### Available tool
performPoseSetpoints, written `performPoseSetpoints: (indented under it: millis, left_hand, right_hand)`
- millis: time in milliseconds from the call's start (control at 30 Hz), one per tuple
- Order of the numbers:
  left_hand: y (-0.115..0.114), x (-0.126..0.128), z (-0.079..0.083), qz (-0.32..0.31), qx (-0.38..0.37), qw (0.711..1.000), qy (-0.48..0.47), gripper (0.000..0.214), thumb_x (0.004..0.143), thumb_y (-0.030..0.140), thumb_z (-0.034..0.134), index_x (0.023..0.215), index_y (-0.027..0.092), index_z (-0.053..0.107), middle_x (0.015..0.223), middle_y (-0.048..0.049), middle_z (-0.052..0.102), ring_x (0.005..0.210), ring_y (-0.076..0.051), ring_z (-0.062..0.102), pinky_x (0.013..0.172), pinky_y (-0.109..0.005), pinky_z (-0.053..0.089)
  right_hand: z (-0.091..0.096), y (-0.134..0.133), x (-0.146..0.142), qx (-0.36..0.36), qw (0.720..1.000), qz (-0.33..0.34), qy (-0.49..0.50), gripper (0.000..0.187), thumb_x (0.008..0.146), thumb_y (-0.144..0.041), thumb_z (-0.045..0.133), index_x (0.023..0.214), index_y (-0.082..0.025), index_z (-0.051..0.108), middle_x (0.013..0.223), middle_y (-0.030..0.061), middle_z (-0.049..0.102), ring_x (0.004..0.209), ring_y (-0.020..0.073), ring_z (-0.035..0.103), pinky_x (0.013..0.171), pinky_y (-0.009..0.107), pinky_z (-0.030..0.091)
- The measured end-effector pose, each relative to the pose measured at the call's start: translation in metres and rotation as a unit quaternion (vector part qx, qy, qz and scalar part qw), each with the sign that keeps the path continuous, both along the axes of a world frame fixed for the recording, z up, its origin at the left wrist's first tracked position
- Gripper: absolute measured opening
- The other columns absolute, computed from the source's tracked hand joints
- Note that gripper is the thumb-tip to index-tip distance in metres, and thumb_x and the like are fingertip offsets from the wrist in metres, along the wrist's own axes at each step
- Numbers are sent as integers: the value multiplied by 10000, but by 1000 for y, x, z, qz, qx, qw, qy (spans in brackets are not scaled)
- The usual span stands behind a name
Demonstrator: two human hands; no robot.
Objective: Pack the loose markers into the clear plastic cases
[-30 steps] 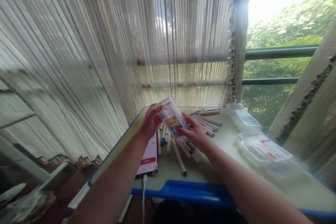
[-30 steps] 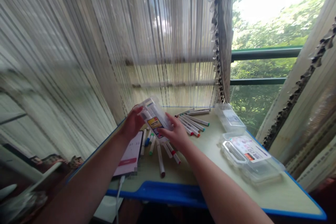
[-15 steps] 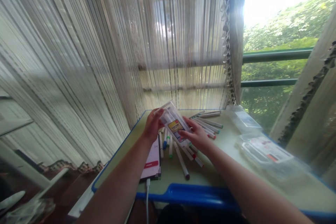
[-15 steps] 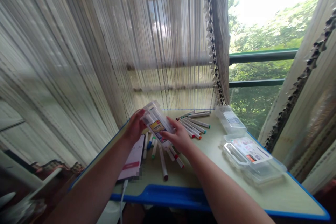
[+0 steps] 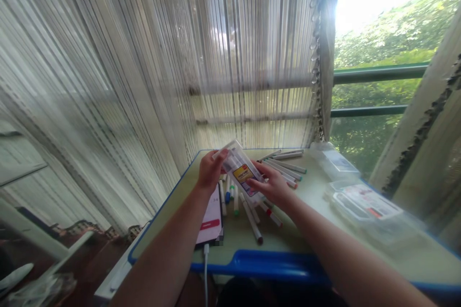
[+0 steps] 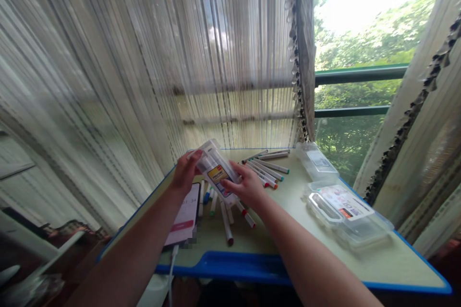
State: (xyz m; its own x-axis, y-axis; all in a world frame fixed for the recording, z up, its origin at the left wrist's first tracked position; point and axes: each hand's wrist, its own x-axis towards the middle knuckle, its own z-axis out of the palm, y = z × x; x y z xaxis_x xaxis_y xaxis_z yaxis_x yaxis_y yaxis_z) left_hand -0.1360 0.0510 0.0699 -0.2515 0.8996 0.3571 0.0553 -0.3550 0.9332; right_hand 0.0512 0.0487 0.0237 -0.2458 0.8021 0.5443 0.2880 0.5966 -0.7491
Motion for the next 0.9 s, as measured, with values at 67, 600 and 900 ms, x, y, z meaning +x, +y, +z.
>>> performPoseSetpoints:
  millis: [67,600,900]
  left_hand:
    - [0,0,-1,-3,6,1000,-4,574,589,671,692,775,133,622,612,-3,612,537,-145,601,497,-272,541]
    - [-1,15,-14,-256,-64,963,45,496,605,444,816,976,149,673,890,-84,712,756,-191,680,649,-296,548]
    - [7,20,-29,-234,-16,972,11,484,532,314,869,922,139,642,846,-71,728,786,-220,697,720,-347,551]
  right_hand:
    - [0,0,1,-3,1000,-3,-1,570,739,-451,693,1247,-200,629,973,58,692,842,223,607,745,353,489]
    - [-2,9,-5,-106,966,9,234,535,706,-532,704,1091,-168,624,963,83,736,841,263,693,724,394,575]
    - [-2,12,-4,-86,966,31,240,493,717,-527,698,1062,-182,623,976,81,740,871,266,700,740,394,576]
